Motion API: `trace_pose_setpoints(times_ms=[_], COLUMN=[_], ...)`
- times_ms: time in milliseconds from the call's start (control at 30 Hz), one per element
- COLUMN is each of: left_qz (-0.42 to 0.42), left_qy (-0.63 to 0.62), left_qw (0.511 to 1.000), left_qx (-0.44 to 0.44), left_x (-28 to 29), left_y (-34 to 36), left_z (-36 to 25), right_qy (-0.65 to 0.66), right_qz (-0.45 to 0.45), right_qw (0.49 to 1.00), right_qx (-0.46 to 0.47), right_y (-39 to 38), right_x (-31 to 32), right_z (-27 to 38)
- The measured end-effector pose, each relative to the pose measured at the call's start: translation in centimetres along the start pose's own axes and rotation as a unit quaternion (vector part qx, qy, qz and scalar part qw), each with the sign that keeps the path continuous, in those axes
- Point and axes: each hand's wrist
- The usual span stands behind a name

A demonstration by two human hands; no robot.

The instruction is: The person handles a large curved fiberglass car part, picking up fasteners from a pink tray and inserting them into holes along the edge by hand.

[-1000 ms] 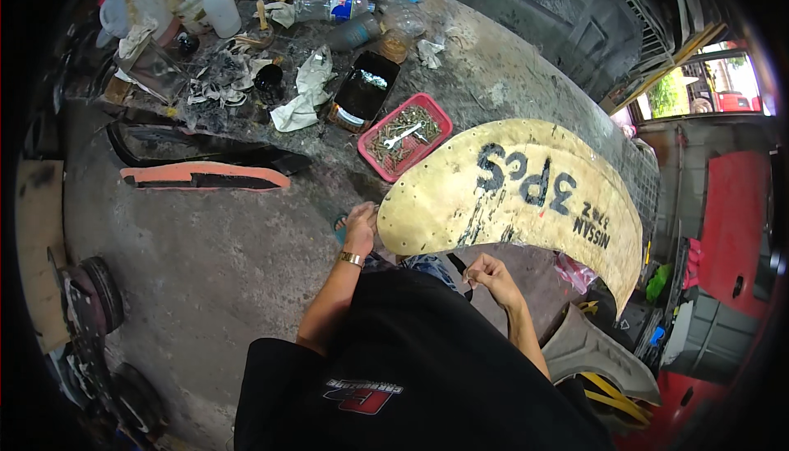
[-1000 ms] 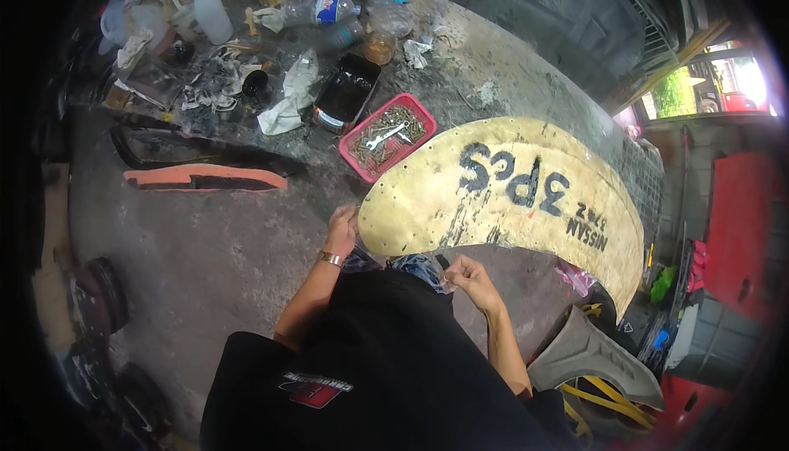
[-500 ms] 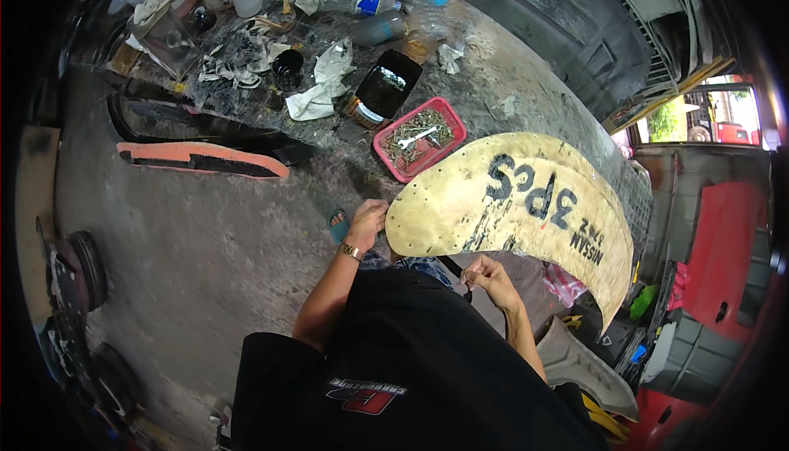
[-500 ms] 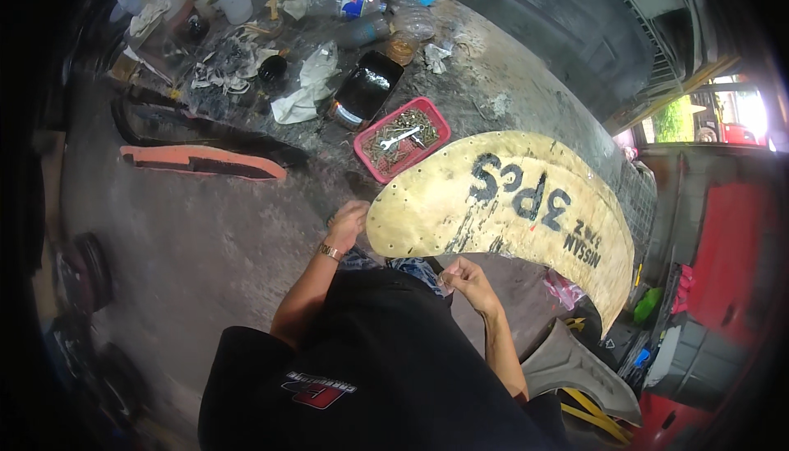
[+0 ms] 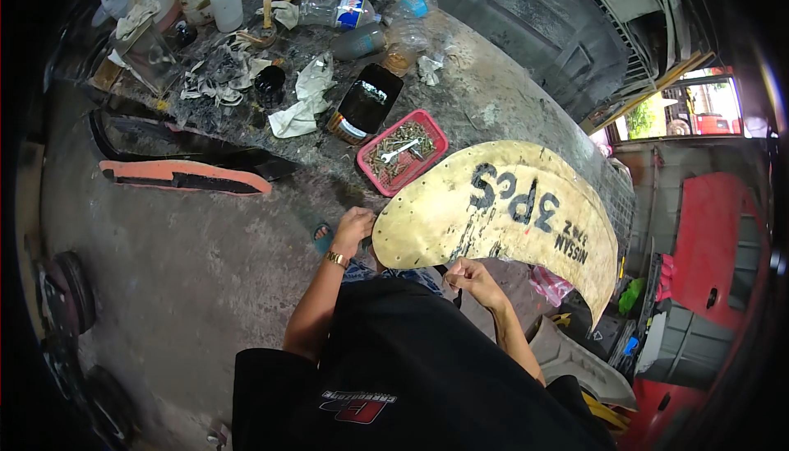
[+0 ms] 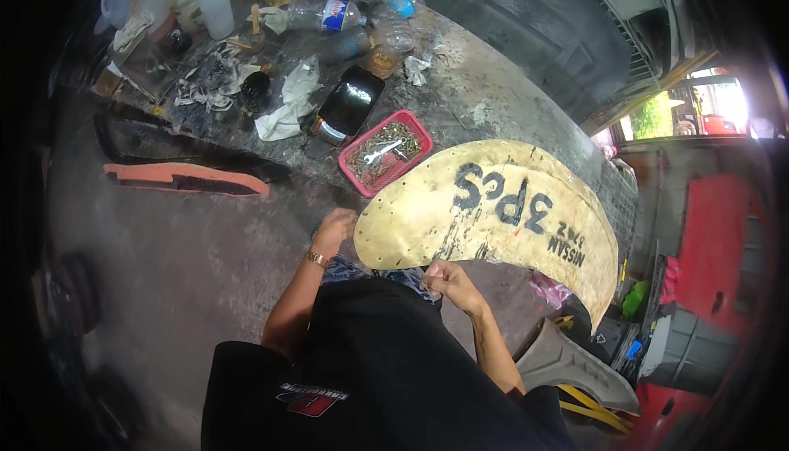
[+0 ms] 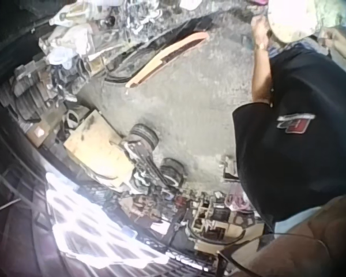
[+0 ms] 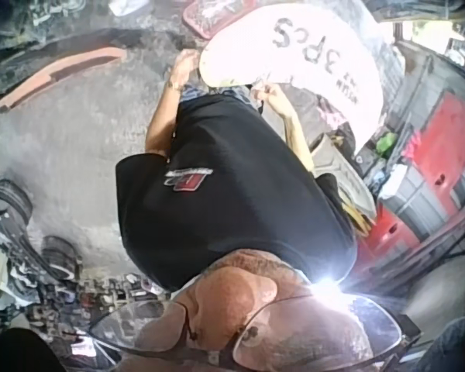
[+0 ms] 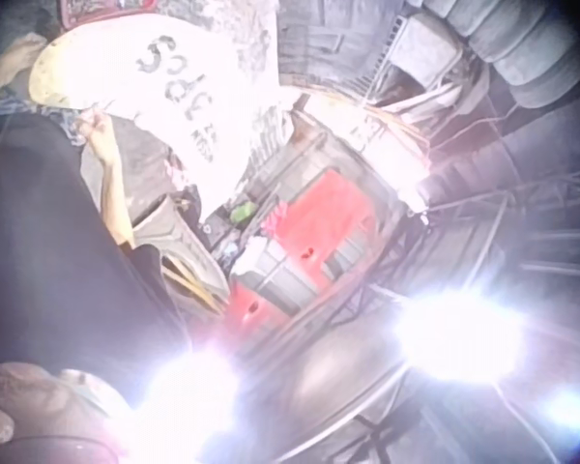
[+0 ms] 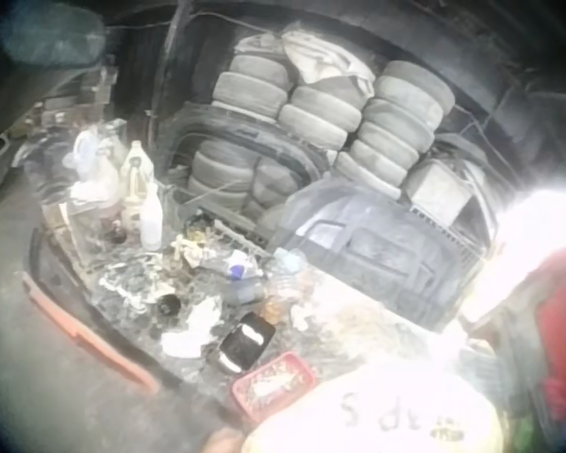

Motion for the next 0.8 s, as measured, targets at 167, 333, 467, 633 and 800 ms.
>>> trace_pose_setpoints(times_ms=[167, 333, 467, 633, 800], left_qz=[0.05, 0.181, 0.208, 0.189, 0.184], left_qy=[-0.034, -0.057, -0.017, 0.021, 0.072], left_qw=[0.997, 0.974, 0.964, 0.959, 0.952], left_qx=[0.055, 0.121, 0.166, 0.212, 0.236], left_x=[-1.5, -2.6, -3.3, -2.8, -4.2], left_y=[1.9, 2.8, 3.6, 5.7, 6.2], left_z=[-0.9, -1.9, -2.5, -2.2, -1.9], right_qy=[0.016, 0.047, 0.069, 0.145, 0.156], right_qz=[-0.009, -0.02, -0.036, -0.054, -0.082], right_qw=[1.0, 0.999, 0.997, 0.988, 0.984], right_qx=[0.003, 0.002, 0.001, -0.016, 0.014], right_y=[-0.1, -0.9, -1.5, -2.1, -2.9], right_x=[0.0, 0.6, 1.6, 2.0, 2.3], right_z=[-0.2, -1.3, -2.5, -3.5, -5.5])
Point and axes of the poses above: each hand's wrist, its own y-axis towards the middle knuckle, its own x-axis out of the back of the hand, z = x × y, and after that the axes turned 15 degrees about -z, right-handed
